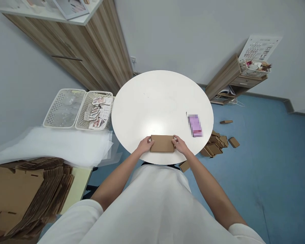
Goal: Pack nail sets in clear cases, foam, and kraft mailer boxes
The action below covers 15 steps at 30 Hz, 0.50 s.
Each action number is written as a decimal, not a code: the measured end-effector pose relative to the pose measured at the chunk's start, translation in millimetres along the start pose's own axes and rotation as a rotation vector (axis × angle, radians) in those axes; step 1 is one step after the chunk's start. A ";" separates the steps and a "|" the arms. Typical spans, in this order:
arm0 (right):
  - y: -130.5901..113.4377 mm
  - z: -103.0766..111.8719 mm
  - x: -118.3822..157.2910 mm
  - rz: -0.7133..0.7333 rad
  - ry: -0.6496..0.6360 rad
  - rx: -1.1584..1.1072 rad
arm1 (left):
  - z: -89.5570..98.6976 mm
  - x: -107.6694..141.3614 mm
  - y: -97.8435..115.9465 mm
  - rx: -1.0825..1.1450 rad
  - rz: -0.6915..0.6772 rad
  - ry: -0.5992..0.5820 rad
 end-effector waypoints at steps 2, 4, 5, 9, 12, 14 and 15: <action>2.1 11.5 1.1 0.025 0.013 0.035 | -5.8 3.6 10.5 -0.010 0.019 0.005; 11.9 31.5 8.2 0.040 0.048 0.075 | -20.5 7.2 25.6 -0.001 0.020 -0.019; 20.2 44.1 14.1 0.042 0.070 0.089 | -31.7 8.4 35.1 0.004 0.015 -0.047; 72.3 104.9 48.2 -0.016 0.199 0.128 | -96.3 7.4 88.0 -0.034 -0.051 -0.194; 122.0 149.4 76.4 -0.123 0.319 0.140 | -154.1 2.5 138.9 -0.136 -0.140 -0.268; 155.2 175.0 93.5 -0.205 0.399 0.117 | -193.3 -0.9 172.9 -0.218 -0.203 -0.300; 170.8 186.1 101.4 -0.240 0.439 0.093 | -212.6 -2.1 189.3 -0.248 -0.239 -0.316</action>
Point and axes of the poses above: each hand's wrist, its own x-axis away from the middle knuckle, its own z-axis out of the back of the hand, y = z × x, the point moved 7 cm from there along -x, towards the middle knuckle, and after that the axes turned 4 degrees about x, right-handed, at the moved point
